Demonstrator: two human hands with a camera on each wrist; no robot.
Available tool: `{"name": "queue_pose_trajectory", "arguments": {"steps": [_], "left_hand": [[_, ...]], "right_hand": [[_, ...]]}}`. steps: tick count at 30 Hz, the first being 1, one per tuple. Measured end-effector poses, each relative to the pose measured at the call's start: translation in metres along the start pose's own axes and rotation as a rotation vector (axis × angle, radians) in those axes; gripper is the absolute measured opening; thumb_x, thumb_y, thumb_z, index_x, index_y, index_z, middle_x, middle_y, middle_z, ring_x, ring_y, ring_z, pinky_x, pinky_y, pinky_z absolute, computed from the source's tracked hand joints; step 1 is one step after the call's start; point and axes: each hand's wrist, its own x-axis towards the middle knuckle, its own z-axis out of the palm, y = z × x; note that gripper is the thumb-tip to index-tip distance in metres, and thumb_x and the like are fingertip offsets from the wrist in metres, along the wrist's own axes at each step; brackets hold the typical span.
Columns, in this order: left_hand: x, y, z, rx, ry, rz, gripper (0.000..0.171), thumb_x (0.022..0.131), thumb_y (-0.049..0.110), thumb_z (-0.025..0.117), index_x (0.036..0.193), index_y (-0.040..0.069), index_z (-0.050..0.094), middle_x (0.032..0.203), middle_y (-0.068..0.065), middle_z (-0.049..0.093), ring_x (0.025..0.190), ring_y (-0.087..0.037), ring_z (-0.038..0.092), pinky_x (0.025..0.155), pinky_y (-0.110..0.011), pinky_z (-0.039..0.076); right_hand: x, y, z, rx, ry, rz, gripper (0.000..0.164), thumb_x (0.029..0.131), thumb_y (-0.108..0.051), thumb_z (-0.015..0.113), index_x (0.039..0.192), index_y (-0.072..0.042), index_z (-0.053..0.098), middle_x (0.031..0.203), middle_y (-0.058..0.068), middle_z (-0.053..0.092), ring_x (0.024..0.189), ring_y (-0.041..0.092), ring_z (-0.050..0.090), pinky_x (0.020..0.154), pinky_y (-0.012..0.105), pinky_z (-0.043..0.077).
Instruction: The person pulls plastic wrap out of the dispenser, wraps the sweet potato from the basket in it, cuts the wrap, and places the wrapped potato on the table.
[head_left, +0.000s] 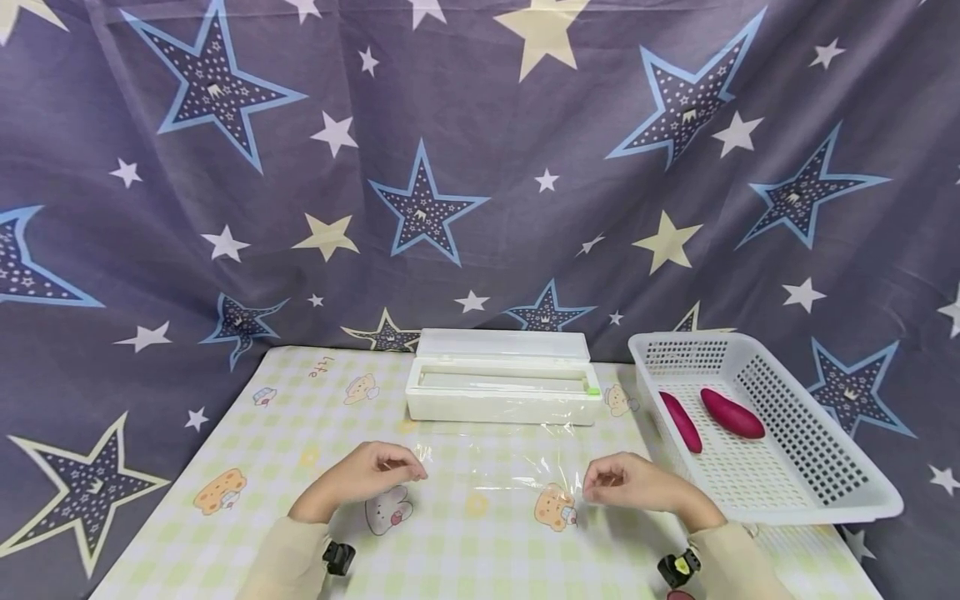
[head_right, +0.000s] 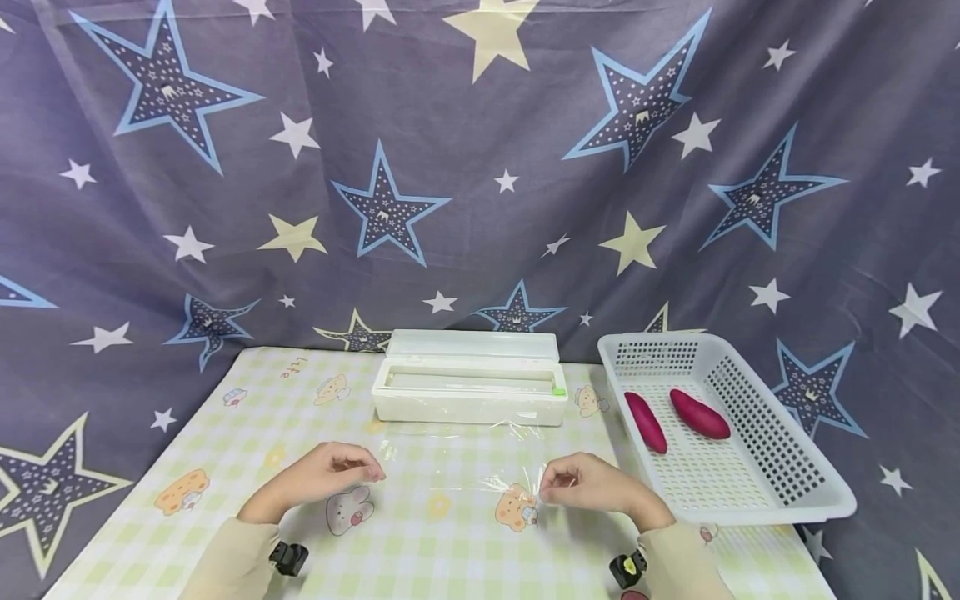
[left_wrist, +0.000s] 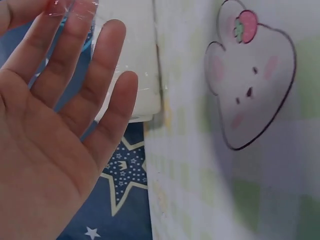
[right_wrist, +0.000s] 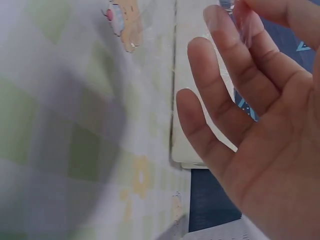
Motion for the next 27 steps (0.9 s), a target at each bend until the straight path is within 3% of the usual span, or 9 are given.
{"name": "queue_pose_trajectory", "arguments": {"steps": [8, 13, 16, 20, 24, 27], "left_hand": [[-0.002, -0.007, 0.006, -0.036, -0.045, -0.057, 0.022, 0.102, 0.023, 0.059, 0.099, 0.013, 0.078, 0.098, 0.006, 0.073, 0.092, -0.029, 0.067, 0.076, -0.031, 0.054], [-0.002, -0.012, 0.01, -0.023, -0.074, -0.085, 0.026, 0.102, 0.027, 0.058, 0.092, 0.016, 0.079, 0.096, 0.006, 0.074, 0.089, -0.015, 0.067, 0.081, -0.03, 0.052], [-0.003, -0.015, 0.012, 0.003, -0.082, -0.102, 0.027, 0.1, 0.031, 0.062, 0.086, 0.015, 0.079, 0.09, 0.004, 0.074, 0.071, -0.007, 0.058, 0.071, -0.026, 0.049], [-0.005, -0.017, 0.014, 0.003, -0.109, -0.131, 0.02, 0.094, 0.029, 0.071, 0.084, 0.014, 0.078, 0.074, -0.004, 0.071, 0.055, -0.007, 0.049, 0.055, -0.023, 0.045], [-0.007, -0.014, 0.017, -0.028, -0.153, -0.12, 0.007, 0.088, 0.02, 0.079, 0.091, 0.013, 0.077, 0.078, -0.002, 0.071, 0.065, -0.012, 0.061, 0.062, -0.024, 0.05], [-0.009, -0.011, 0.017, -0.038, -0.18, -0.123, 0.01, 0.085, 0.018, 0.08, 0.094, 0.013, 0.077, 0.084, 0.002, 0.071, 0.072, -0.014, 0.063, 0.065, -0.026, 0.051]], "right_hand": [[-0.002, 0.008, 0.009, 0.03, -0.044, -0.009, 0.007, 0.095, -0.008, 0.065, 0.093, -0.002, 0.069, 0.085, 0.026, 0.066, 0.076, 0.005, 0.058, 0.07, 0.022, 0.05], [-0.002, 0.012, 0.015, 0.032, -0.075, 0.012, 0.015, 0.099, -0.01, 0.061, 0.094, 0.001, 0.07, 0.088, 0.026, 0.067, 0.076, 0.003, 0.056, 0.071, 0.022, 0.047], [-0.002, 0.015, 0.019, 0.005, -0.066, 0.019, 0.02, 0.101, -0.013, 0.059, 0.093, 0.0, 0.073, 0.087, 0.021, 0.07, 0.074, 0.002, 0.055, 0.07, 0.021, 0.047], [-0.002, 0.018, 0.022, 0.006, -0.057, 0.021, 0.014, 0.097, -0.012, 0.066, 0.096, -0.001, 0.074, 0.086, 0.016, 0.072, 0.075, 0.004, 0.06, 0.069, 0.021, 0.051], [-0.003, 0.019, 0.024, 0.013, -0.044, 0.031, 0.011, 0.094, -0.007, 0.069, 0.102, 0.0, 0.071, 0.09, 0.015, 0.072, 0.079, 0.01, 0.065, 0.072, 0.023, 0.055], [-0.004, 0.017, 0.025, -0.036, -0.006, 0.057, 0.014, 0.095, -0.008, 0.068, 0.107, -0.002, 0.071, 0.093, 0.013, 0.072, 0.081, 0.008, 0.064, 0.073, 0.022, 0.054]]}}
